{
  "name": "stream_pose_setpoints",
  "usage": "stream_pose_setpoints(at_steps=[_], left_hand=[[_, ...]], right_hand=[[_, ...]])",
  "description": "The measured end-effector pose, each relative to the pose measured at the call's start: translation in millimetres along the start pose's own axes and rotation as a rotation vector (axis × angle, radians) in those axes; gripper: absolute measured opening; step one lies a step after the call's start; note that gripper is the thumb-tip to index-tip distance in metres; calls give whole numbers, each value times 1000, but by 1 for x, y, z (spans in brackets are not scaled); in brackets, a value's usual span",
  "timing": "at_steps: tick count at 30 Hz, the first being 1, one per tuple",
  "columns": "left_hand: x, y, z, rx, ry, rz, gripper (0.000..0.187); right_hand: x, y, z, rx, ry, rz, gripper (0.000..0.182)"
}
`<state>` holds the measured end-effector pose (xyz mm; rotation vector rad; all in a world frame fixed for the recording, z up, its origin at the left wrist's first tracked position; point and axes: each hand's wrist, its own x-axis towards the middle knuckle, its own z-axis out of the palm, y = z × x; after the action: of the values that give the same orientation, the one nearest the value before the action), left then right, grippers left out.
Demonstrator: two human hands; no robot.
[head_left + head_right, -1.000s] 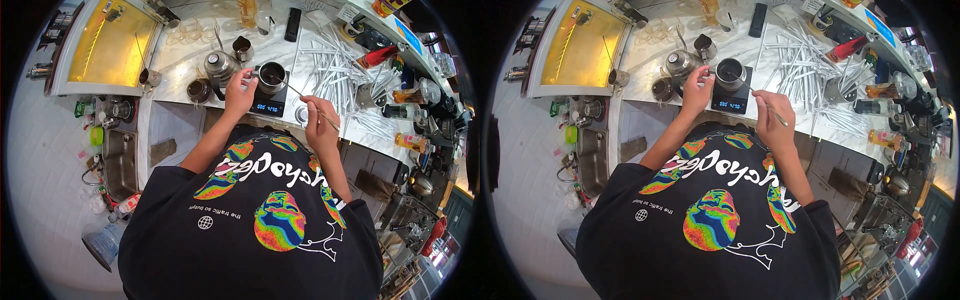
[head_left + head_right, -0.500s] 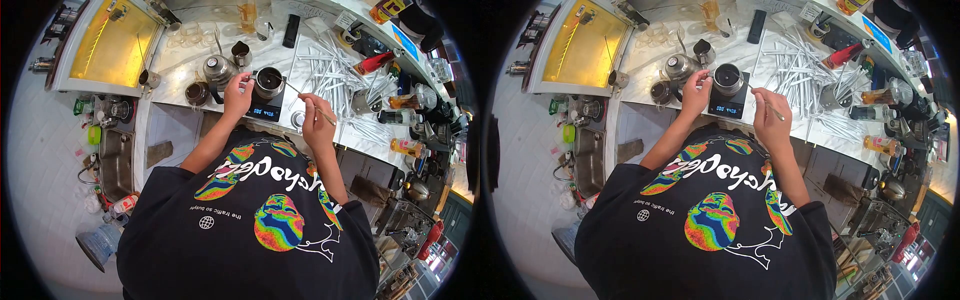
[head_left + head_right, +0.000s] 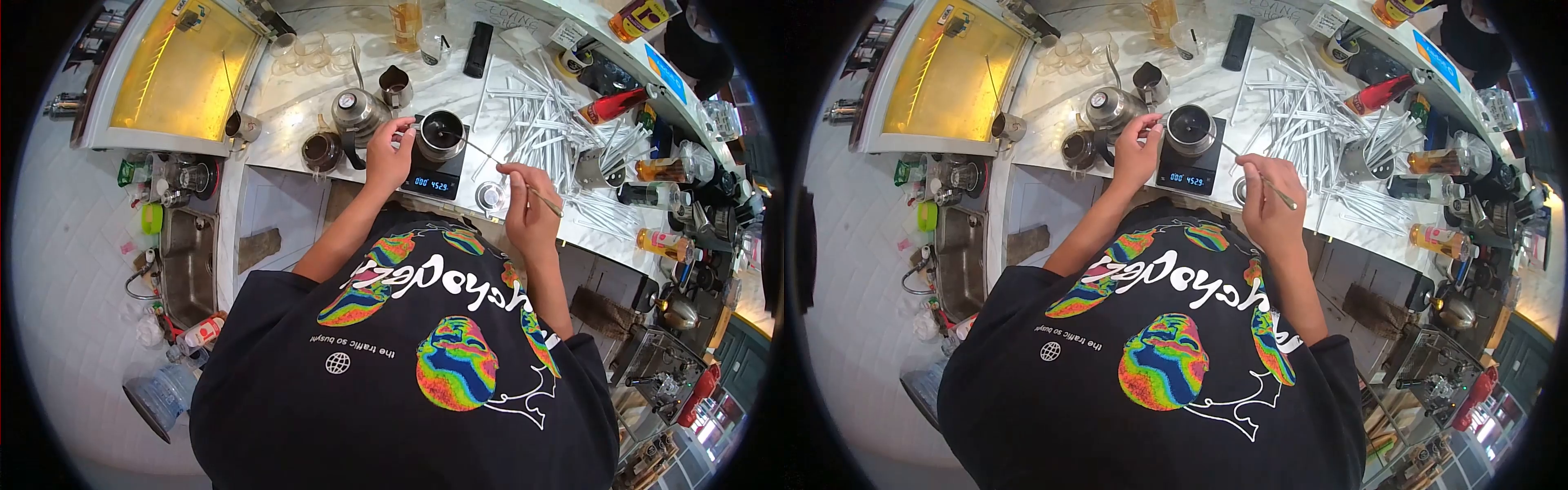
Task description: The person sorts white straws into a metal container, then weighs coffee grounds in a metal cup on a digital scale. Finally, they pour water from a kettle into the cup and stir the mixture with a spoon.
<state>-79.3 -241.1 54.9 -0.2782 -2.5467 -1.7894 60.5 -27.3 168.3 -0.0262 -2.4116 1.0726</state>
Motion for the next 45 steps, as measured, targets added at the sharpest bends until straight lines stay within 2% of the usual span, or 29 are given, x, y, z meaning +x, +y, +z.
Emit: stream_pose_setpoints(at_steps=[4, 5, 8, 13, 20, 24, 28, 29, 36, 37, 40, 45], left_hand=[[0, -3, 1, -16, 4, 14, 24], [0, -3, 0, -17, 3, 8, 24], [0, -2, 0, -16, -4, -4, 24], [1, -6, 1, 13, 6, 24, 23], [1, -5, 1, -8, 0, 1, 23], [0, -6, 1, -25, -2, 2, 24], [0, -2, -1, -6, -4, -4, 23], [1, -2, -1, -11, 0, -2, 23], [2, -3, -2, -6, -19, -1, 24], [1, -1, -2, -8, -3, 5, 23], [1, -4, -1, -23, 5, 23, 23], [1, -11, 1, -26, 23, 49, 23]], right_hand=[[6, -2, 13, 11, -27, -41, 11], [7, -3, 13, 2, -35, 16, 11], [9, 7, 7, -18, 50, -14, 12], [6, -2, 1, 12, -90, -34, 11], [6, 0, -3, -25, -41, -3, 10], [4, -3, 6, 19, -65, -87, 10], [8, 0, 7, -8, -42, 30, 12], [8, 3, 5, -10, 2, -5, 13], [5, 3, 6, 31, -48, -36, 13], [5, 3, 6, 34, -57, 22, 13], [6, 8, 2, -1, 17, 26, 13], [1, 0, -2, -14, -64, -21, 15]])
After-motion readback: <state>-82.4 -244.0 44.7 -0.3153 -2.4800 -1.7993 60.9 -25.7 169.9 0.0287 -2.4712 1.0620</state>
